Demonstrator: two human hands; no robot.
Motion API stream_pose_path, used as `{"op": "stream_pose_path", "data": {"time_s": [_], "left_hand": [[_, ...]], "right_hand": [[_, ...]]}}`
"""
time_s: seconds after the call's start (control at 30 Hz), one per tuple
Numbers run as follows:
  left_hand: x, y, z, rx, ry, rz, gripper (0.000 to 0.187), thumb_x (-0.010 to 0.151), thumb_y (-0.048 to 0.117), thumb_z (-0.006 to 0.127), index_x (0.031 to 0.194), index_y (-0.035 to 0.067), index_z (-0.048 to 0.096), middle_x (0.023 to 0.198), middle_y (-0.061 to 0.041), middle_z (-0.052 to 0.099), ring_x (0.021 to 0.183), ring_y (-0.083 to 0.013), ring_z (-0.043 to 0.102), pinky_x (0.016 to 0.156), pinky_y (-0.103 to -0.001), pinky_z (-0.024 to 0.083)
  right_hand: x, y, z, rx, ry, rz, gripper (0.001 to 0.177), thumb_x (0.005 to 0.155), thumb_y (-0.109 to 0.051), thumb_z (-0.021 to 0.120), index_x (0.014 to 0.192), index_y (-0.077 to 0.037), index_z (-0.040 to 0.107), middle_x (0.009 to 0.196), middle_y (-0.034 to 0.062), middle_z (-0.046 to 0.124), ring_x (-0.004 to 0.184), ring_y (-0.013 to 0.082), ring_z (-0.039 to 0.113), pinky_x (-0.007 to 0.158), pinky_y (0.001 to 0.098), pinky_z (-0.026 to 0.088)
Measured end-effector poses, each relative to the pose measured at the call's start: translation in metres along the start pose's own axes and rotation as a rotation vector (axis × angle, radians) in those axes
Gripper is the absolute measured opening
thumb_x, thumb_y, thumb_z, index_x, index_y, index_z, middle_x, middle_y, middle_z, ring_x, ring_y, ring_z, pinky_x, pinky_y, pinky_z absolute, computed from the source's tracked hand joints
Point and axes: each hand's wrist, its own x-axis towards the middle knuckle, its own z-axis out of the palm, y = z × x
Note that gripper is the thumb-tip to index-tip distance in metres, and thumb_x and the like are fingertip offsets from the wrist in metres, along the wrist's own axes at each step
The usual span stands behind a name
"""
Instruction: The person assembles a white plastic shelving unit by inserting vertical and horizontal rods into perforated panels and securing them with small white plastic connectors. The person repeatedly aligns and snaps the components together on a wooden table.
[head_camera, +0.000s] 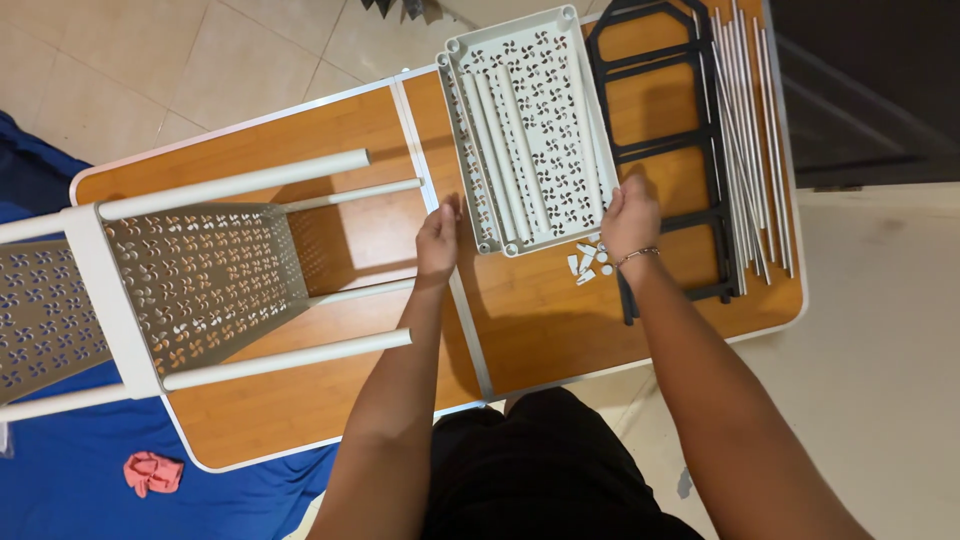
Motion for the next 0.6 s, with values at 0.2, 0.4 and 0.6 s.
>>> {"op": "stream_pose_path", "data": {"time_s": [0.2,0.4,0.6], "left_hand": [[0.004,0.011,0.008,0.049,-0.048,0.05,0.05,0.104,0.02,0.061,0.147,-0.002,0.051,0.147,-0.014,0.059,0.133,-0.019,0.057,0.113,-0.032,0.044],[-0.006,0.04,0.018,0.177,-0.011,-0.019,0.053,0.099,0.014,0.066,0.148,-0.001,0.052,0.136,-0.017,0.067,0.121,-0.0205,0.066,0.106,-0.031,0.052],[-0.004,0.058,0.022,0.227,0.007,0.088,0.046,0.1,0.01,0.064,0.142,-0.005,0.055,0.14,-0.02,0.063,0.119,-0.0201,0.068,0.1,-0.03,0.055]], "right_hand": [[-0.001,-0.01,0.017,-0.017,-0.035,0.043,0.01,0.101,-0.006,0.061,0.094,-0.001,0.056,0.078,0.024,0.066,0.074,0.0473,0.064,0.066,0.056,0.049],[-0.008,-0.017,0.026,0.02,-0.045,-0.019,0.012,0.099,-0.008,0.065,0.09,-0.003,0.058,0.075,0.0214,0.066,0.07,0.0441,0.065,0.063,0.0523,0.051],[-0.01,-0.014,0.026,0.032,-0.054,0.006,0.015,0.095,-0.009,0.068,0.084,-0.002,0.06,0.07,0.0179,0.066,0.064,0.039,0.065,0.06,0.0495,0.051]]}}
